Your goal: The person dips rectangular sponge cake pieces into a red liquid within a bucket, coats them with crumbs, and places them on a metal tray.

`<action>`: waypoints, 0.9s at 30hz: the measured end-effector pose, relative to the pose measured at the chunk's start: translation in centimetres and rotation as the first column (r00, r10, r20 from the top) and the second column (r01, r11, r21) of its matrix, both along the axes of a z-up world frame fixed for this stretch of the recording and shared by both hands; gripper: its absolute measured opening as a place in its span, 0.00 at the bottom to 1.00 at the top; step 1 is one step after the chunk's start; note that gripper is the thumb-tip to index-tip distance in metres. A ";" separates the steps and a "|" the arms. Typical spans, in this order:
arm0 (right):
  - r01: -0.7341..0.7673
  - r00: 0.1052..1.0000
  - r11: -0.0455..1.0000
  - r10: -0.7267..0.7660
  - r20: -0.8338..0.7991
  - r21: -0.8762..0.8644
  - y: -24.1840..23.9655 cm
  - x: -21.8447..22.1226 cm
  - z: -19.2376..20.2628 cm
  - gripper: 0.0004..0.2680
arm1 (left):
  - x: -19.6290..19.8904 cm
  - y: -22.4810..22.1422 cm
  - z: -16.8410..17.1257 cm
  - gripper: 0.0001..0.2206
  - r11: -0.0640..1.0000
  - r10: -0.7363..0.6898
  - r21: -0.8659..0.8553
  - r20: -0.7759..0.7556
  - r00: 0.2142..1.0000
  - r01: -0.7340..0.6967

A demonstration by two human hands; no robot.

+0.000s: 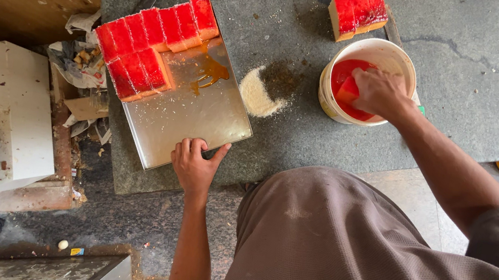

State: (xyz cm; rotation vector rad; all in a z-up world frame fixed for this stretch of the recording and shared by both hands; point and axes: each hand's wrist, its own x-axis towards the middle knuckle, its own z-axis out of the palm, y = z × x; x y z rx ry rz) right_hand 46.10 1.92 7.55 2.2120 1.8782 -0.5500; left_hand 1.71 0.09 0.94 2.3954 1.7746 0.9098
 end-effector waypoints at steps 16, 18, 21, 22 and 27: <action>-0.393 0.874 0.893 0.436 0.213 -0.218 2.9 -0.7 3.0 0.16 | -0.1 0.0 0.0 0.27 1.000 -0.005 0.022 0.014 1.000 0.005; -0.310 0.950 0.943 0.313 0.011 -0.118 3.3 0.7 3.5 0.23 | -0.2 0.1 -0.2 0.27 1.000 -0.002 0.028 0.013 1.000 0.002; -0.212 0.949 0.976 0.218 -0.227 0.052 3.0 2.9 4.0 0.27 | -0.1 0.1 -0.3 0.27 0.999 -0.001 0.033 0.005 1.000 0.001; -0.231 0.934 0.964 0.258 -0.249 0.133 2.6 3.2 3.7 0.28 | -0.1 0.1 -0.3 0.27 1.000 -0.001 0.031 0.007 1.000 0.001; -0.240 0.970 0.969 0.241 -0.011 0.065 0.7 2.6 1.7 0.24 | 0.0 0.1 -0.1 0.27 1.000 0.001 0.026 0.012 1.000 -0.002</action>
